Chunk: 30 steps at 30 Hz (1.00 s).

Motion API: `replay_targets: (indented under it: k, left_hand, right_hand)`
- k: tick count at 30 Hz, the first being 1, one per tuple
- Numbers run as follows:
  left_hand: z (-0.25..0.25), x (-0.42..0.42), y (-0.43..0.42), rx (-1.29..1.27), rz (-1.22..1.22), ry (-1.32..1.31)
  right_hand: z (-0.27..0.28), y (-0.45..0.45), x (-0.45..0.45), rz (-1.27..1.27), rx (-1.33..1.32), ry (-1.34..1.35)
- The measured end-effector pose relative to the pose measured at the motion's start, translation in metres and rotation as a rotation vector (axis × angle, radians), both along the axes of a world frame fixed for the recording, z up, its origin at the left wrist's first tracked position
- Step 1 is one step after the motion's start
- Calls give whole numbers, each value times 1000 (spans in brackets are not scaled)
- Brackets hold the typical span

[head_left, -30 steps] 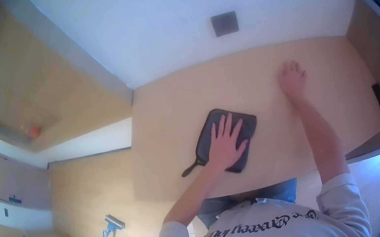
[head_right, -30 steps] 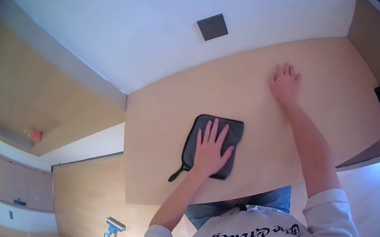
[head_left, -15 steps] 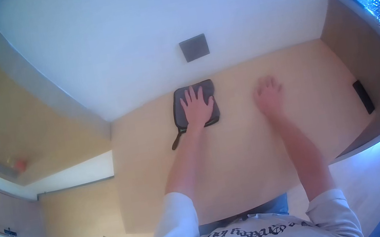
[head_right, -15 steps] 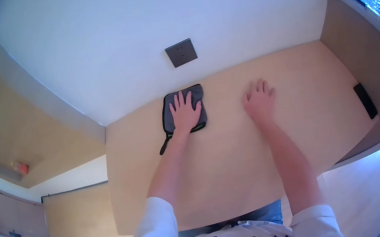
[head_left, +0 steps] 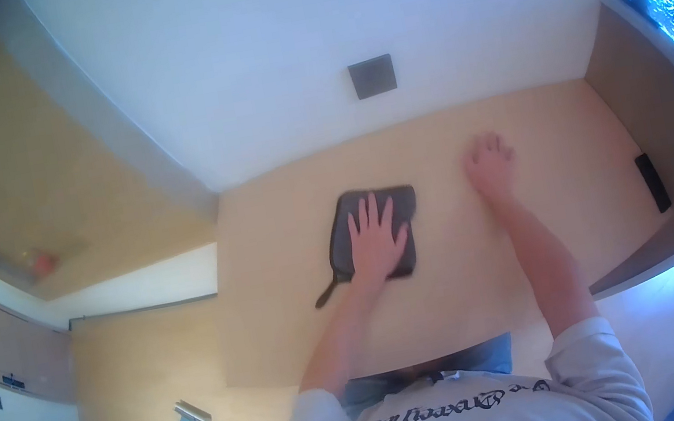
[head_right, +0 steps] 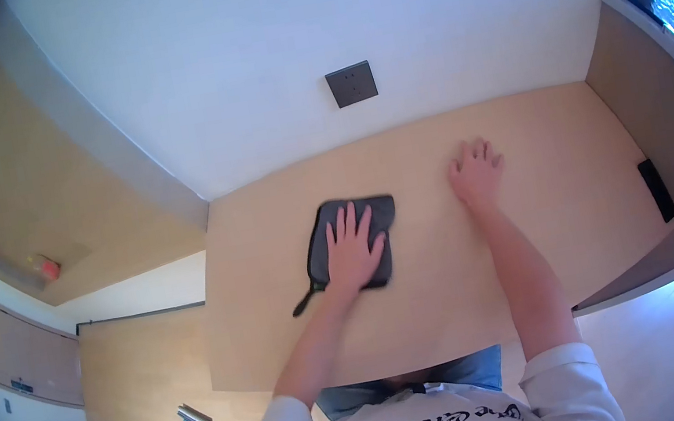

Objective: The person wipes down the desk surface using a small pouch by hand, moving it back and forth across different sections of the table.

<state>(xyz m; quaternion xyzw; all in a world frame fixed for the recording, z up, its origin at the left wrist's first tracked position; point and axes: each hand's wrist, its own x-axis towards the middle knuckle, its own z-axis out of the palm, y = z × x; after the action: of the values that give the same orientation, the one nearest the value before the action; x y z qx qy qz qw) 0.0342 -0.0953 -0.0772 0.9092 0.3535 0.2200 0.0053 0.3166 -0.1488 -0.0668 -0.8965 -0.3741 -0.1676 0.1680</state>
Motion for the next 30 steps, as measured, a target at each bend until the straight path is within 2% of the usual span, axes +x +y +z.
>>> replay_targets:
  k: [6, 13, 18, 22, 30]
  left_hand:
    - [0, -77, -89, -43, -35, 92]
    - [10, -89, -139, -125, -41, 125]
    - [11, -89, -129, -127, -53, 122]
    - [14, -80, -87, -108, -116, 129]
    - [19, 2, 18, -52, 44, 75]
  right_hand:
    - [-3, 11, -11, -5, -5, 2]
    - [-3, 12, -5, -25, 15, -37]
    - [-2, 11, -6, -20, 27, -21]
    - [5, 3, -9, -17, -1, 2]
    - [28, -18, -12, -44, -92, 40]
